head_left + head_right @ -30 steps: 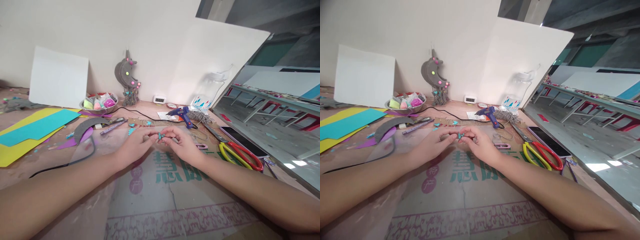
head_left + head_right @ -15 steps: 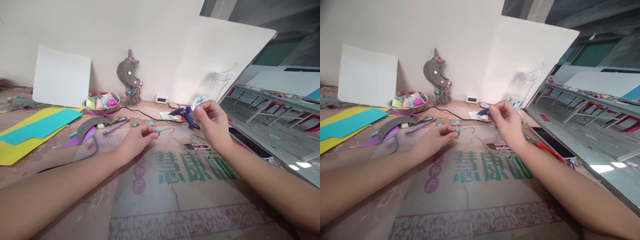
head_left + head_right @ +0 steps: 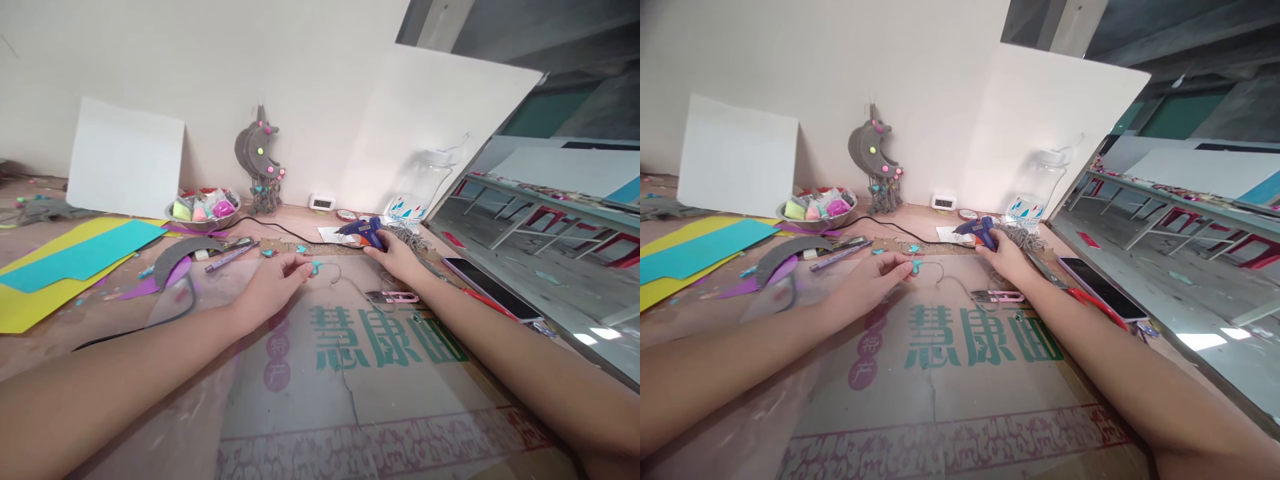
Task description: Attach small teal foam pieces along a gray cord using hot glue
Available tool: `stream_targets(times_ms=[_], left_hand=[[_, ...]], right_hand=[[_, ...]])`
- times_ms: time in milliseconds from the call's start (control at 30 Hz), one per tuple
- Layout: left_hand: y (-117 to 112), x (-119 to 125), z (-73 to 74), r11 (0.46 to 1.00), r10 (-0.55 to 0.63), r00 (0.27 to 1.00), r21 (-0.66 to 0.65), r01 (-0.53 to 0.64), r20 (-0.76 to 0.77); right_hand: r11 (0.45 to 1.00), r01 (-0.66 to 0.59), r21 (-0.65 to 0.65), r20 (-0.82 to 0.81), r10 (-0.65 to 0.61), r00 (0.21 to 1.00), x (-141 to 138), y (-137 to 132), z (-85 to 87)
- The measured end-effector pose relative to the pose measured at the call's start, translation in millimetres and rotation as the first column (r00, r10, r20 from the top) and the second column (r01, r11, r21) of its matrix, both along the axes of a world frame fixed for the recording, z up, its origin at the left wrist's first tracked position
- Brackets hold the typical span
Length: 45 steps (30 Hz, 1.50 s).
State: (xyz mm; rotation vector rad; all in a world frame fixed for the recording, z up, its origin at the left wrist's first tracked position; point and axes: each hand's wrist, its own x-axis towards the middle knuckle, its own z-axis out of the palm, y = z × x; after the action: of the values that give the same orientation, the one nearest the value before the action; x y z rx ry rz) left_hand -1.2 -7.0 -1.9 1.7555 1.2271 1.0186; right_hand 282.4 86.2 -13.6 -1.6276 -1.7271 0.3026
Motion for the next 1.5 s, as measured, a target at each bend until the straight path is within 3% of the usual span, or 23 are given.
stream_targets(times_ms=[233, 367, 433, 533, 667, 800, 933, 1133, 1333, 1500], left_hand=[[0, 1, -0.2, 1.0, -0.008, 1.0, 0.006, 0.008, 0.0], [1, 0, -1.2, 0.999, -0.02, 1.0, 0.03, 0.02, -0.006], [0, 0, -0.5, 0.999, -0.018, 1.0, 0.036, 0.019, -0.012], [-3, 1, 2.4, 0.999, -0.029, 0.999, 0.033, 0.03, -0.031], [-7, 2, 5.7, 0.996, -0.077, 0.994, 0.032, 0.08, -0.081], [-7, 4, 5.2, 0.995, -0.081, 0.991, 0.044, 0.086, -0.103], [-6, 4, 2.7, 0.996, -0.088, 0.993, 0.004, 0.089, -0.072], [-6, 3, 2.2, 0.997, -0.083, 0.996, -0.013, 0.082, -0.019], [-2, 1, 7.5, 0.993, 0.042, 0.991, -0.116, -0.027, 0.125], [0, -1, 11.0, 0.994, 0.076, 0.976, -0.089, -0.059, 0.203]], right_hand=[[0.999, -0.006, 0.047, -0.023, 0.007, 1.0, 3, 4, 2.9], [0.988, 0.058, 0.145, -0.161, -0.034, 0.986, -3, -4, 16.1], [0.99, 0.054, 0.129, -0.274, -0.017, 0.962, -11, -14, 24.3], [0.988, -0.112, 0.102, -0.385, 0.143, 0.912, -30, -35, 33.1], [0.942, -0.335, 0.003, -0.313, 0.319, 0.895, -62, -69, 37.6], [0.931, -0.361, -0.044, -0.314, 0.33, 0.89, -86, -94, 36.5], [0.913, -0.405, -0.049, -0.331, 0.367, 0.869, -97, -102, 33.1], [0.961, -0.275, -0.001, -0.324, 0.26, 0.91, -94, -99, 28.5], [0.956, -0.254, 0.147, -0.25, 0.285, 0.925, -75, -88, 31.0], [0.943, -0.28, 0.182, -0.219, 0.316, 0.923, -65, -85, 32.7]])
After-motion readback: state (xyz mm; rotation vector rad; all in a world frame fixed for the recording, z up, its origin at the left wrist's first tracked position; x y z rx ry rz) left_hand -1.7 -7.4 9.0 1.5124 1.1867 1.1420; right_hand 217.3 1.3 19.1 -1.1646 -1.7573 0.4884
